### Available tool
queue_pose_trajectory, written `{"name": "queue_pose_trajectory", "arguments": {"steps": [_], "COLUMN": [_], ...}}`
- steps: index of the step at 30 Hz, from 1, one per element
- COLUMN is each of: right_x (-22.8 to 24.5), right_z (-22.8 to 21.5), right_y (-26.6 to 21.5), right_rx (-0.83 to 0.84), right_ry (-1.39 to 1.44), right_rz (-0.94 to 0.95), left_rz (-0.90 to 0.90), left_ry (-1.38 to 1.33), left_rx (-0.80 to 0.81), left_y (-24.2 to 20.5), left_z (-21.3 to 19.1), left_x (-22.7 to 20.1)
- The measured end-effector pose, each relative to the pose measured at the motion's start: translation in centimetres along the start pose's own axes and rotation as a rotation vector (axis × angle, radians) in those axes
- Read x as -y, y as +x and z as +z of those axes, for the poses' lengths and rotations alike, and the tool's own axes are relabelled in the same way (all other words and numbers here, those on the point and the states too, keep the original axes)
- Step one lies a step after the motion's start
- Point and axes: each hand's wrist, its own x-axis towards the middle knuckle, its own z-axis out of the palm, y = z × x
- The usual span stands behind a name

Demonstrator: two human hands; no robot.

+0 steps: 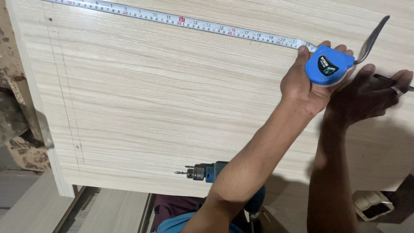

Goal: The person measures a large light-colored wooden board using a tape measure and marks several points with a pencil. They repeatedly reposition the tape measure to take multiple measurements across the surface. A cordless drill is visible on the board but is not used during the clip.

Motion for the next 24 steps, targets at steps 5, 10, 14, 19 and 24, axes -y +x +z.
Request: {"name": "queue_pose_trajectory", "arguments": {"steps": [5, 10, 14, 19, 24], "right_x": [-1.3, -0.4, 0.1, 0.7, 2.1], "right_z": [0.7, 0.8, 0.2, -0.6, -1.4], "right_y": [0.3, 0.1, 0.0, -0.6, -0.9], "right_rx": [-0.160, -0.110, -0.073, -0.040, -0.014], "right_ry": [0.035, 0.069, -0.104, -0.216, -0.257], "right_rz": [-0.367, -0.251, -0.247, -0.219, -0.245], "left_rz": [0.003, -0.002, -0.020, -0.013, -0.004], "left_ry": [0.003, -0.016, -0.013, -0.106, -0.086], "left_rx": [0.067, 0.099, 0.058, 0.121, 0.129], "left_y": [1.2, 1.5, 1.3, 1.7, 2.2], "left_z": [-1.9, -1.7, -1.8, -2.4, -2.9], "left_x": [0.5, 0.3, 0.6, 0.8, 0.9]}}
